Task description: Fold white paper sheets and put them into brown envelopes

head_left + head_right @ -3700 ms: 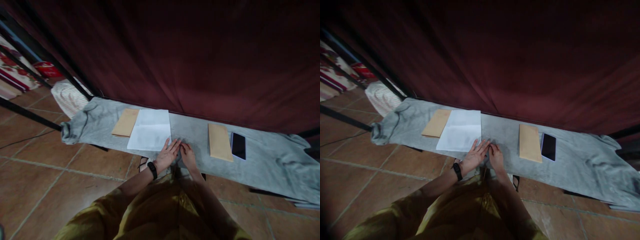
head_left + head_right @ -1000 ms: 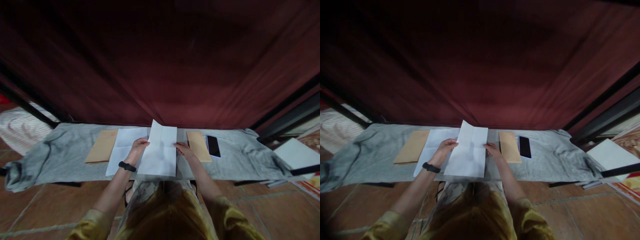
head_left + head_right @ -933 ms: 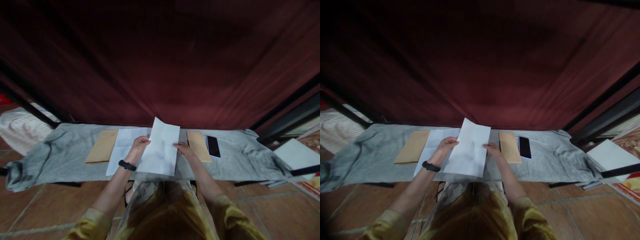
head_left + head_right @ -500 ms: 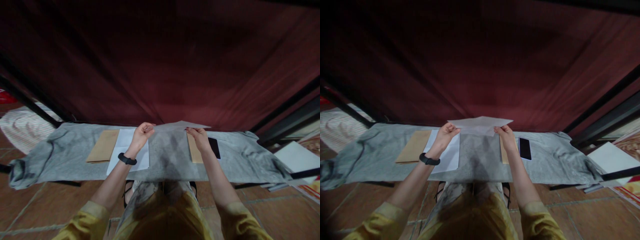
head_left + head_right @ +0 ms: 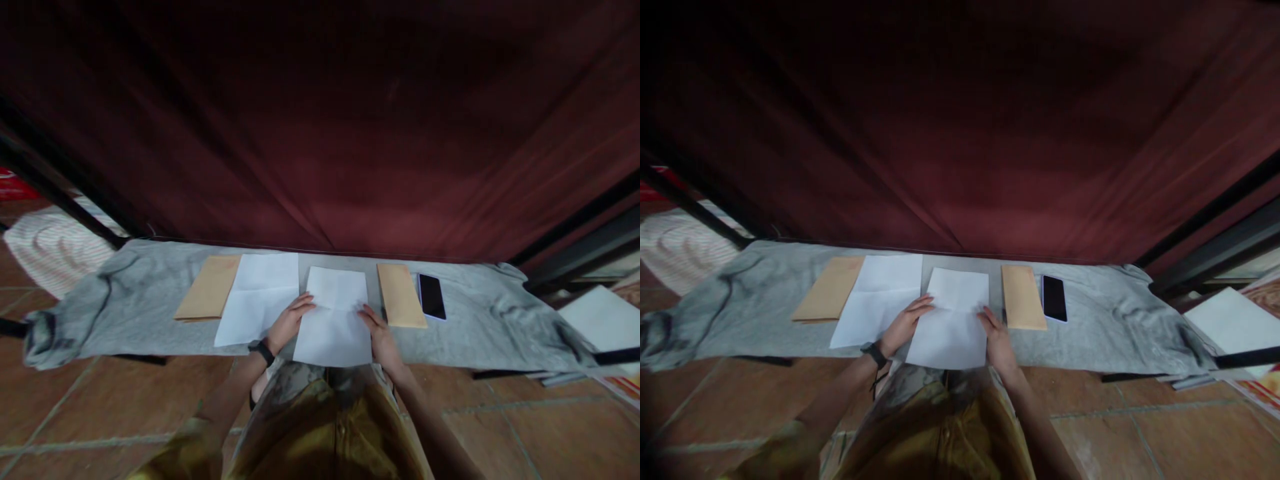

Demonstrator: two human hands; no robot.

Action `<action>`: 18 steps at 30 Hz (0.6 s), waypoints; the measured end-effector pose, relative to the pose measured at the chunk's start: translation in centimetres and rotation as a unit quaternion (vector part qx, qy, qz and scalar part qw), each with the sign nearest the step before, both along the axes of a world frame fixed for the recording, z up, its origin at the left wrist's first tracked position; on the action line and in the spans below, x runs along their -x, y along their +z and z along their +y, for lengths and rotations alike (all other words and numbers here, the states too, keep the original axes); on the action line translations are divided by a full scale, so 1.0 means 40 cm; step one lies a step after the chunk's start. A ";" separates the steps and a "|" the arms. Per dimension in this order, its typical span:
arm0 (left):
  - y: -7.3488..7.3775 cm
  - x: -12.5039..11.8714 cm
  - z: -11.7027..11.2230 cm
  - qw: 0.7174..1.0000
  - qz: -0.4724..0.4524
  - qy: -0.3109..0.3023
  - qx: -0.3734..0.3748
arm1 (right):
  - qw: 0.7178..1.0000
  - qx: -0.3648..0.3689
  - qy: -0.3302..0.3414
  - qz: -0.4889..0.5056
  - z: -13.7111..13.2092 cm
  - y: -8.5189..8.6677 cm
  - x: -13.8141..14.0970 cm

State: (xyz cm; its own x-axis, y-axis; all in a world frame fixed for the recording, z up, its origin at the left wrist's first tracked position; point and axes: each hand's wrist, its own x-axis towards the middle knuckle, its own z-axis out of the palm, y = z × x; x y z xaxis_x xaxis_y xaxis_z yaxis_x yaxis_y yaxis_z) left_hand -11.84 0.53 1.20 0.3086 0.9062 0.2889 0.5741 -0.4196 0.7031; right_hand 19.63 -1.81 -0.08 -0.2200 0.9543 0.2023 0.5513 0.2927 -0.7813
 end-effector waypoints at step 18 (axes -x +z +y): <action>-0.040 -0.010 0.005 0.997 0.067 -0.001 0.046 | 0.977 -0.084 0.103 -0.166 -0.093 -0.039 -0.070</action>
